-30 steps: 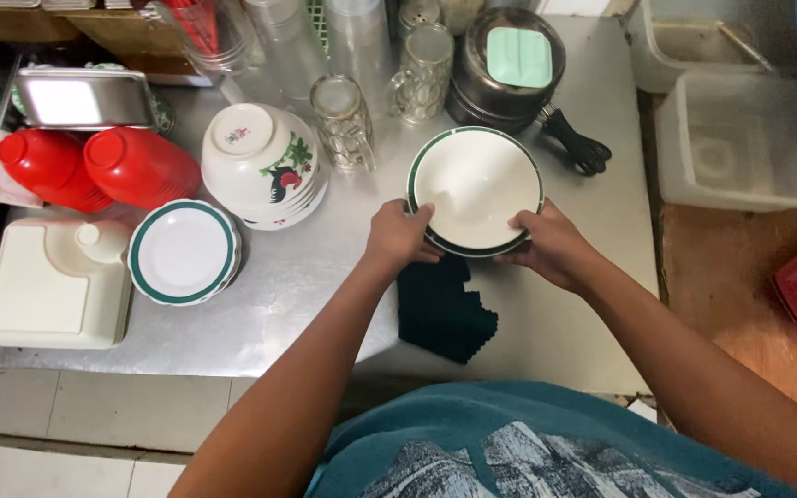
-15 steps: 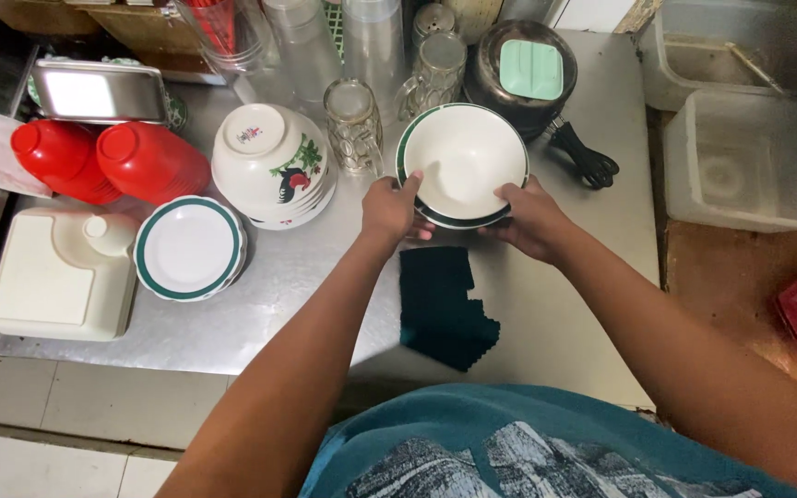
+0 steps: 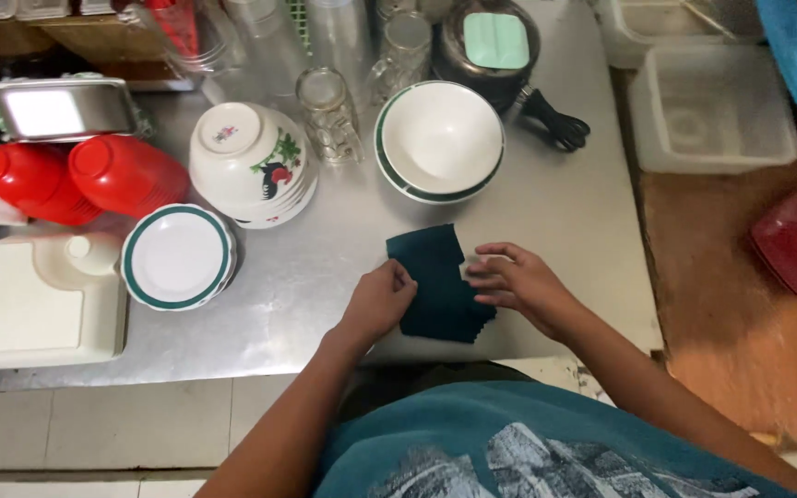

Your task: Wiping and organizing clean bowls, plates, and glasses at a coffee shop counter.

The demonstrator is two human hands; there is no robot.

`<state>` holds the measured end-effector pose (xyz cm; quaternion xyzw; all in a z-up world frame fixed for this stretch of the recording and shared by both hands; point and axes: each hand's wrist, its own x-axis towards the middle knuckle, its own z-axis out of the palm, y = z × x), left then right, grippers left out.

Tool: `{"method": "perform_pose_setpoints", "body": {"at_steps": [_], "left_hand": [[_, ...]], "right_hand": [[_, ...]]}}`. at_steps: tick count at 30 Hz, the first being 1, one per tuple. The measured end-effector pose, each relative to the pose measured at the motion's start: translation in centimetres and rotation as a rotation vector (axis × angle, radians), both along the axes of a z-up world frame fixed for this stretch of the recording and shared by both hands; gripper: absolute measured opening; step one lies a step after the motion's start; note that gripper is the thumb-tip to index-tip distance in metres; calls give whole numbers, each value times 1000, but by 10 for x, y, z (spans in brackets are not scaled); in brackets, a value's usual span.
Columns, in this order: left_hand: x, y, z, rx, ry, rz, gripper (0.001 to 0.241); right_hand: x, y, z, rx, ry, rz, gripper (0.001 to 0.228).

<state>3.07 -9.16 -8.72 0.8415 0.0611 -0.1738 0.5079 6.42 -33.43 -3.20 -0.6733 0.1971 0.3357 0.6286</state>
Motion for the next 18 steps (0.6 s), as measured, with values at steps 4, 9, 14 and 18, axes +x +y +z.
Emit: {"method": "perform_pose_setpoints", "body": {"at_steps": [4, 9, 14, 18], "left_hand": [[0, 1, -13, 48, -53, -10, 22], [-3, 10, -21, 63, -258, -61, 18], [-3, -11, 42, 32, -128, 1, 16], [2, -53, 45, -78, -46, -15, 14]], "right_hand": [[-30, -5, -10, -50, -27, -61, 37], [-59, -18, -2, -3, -52, -112, 35], [-63, -66, 0, -18, -46, -191, 35], [-64, -132, -10, -33, -25, -311, 35]]}}
